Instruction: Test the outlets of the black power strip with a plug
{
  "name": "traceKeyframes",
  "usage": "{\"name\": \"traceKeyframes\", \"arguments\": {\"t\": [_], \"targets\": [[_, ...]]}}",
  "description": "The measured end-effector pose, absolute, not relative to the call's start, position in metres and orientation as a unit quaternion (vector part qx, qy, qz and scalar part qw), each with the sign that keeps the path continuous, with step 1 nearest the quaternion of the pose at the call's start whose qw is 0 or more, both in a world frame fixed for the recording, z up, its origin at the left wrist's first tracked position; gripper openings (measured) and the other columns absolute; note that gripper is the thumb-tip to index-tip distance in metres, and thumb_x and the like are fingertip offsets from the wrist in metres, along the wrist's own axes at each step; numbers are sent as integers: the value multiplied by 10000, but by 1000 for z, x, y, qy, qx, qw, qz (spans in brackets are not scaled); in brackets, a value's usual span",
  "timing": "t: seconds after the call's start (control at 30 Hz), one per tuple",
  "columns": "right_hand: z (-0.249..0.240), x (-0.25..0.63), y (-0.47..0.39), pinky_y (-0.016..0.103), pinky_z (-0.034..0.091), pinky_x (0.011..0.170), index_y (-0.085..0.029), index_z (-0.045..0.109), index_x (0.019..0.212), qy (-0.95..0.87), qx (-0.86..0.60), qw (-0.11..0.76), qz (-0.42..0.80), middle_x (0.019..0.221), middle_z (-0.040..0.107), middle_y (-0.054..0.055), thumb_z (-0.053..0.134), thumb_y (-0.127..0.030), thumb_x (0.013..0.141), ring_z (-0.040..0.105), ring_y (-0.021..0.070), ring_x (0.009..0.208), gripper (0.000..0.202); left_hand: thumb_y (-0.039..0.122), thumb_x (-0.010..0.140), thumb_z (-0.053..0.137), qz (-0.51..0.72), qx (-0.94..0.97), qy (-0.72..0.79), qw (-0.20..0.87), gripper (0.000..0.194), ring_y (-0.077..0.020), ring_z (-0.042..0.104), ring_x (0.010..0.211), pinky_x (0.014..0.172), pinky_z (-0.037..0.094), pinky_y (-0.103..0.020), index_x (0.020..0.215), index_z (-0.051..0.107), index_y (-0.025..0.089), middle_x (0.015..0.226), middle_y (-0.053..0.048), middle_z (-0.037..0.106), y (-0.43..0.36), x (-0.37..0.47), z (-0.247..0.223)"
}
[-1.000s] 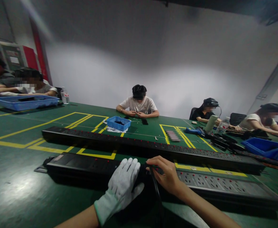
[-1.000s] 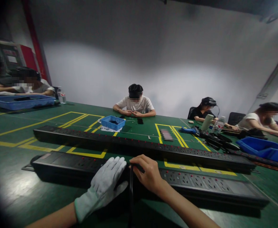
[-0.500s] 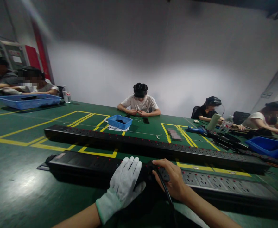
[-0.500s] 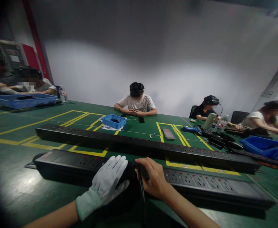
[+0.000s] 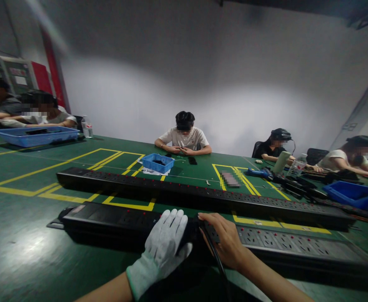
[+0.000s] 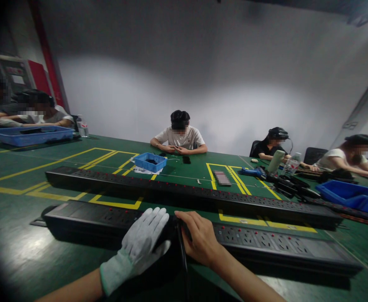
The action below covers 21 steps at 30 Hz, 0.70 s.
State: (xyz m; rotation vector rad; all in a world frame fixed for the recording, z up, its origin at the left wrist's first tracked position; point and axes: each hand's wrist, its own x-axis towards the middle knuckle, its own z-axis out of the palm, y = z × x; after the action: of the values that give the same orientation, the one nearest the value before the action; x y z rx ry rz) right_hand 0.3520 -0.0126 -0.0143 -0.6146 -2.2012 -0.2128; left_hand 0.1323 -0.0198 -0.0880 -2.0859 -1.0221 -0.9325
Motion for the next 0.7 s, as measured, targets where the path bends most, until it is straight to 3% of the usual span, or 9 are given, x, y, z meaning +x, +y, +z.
{"name": "traceKeyframes", "arguments": {"t": [0.23, 0.4, 0.7], "targets": [[-18, 348, -10, 296, 577, 749, -198, 464, 1311, -861, -259, 425, -108, 1009, 718, 64, 507, -111, 922, 706, 183, 852, 400, 368, 892, 552, -347, -798, -400, 289, 568, -305, 432, 1330, 1114, 368, -514, 1386, 451, 105, 1388, -149, 519, -21, 132, -90], [-22, 348, -9, 276, 570, 717, -198, 526, 1197, -854, -251, 439, -123, 974, 721, 59, 520, -117, 913, 711, 177, 817, 296, 393, 888, 539, -326, -802, -403, 297, 574, -326, 470, 1291, 1083, 392, -524, 1371, 471, 90, 1379, -165, 523, -18, 133, -90], [2, 360, -12, 250, 527, 738, -220, 541, 1147, -896, -263, 351, -76, 974, 727, 41, 466, -149, 933, 709, 158, 860, 237, 373, 871, 549, -337, -794, -397, 313, 570, -326, 496, 1259, 1068, 403, -513, 1354, 487, 77, 1352, -175, 542, -19, 134, -84]]}}
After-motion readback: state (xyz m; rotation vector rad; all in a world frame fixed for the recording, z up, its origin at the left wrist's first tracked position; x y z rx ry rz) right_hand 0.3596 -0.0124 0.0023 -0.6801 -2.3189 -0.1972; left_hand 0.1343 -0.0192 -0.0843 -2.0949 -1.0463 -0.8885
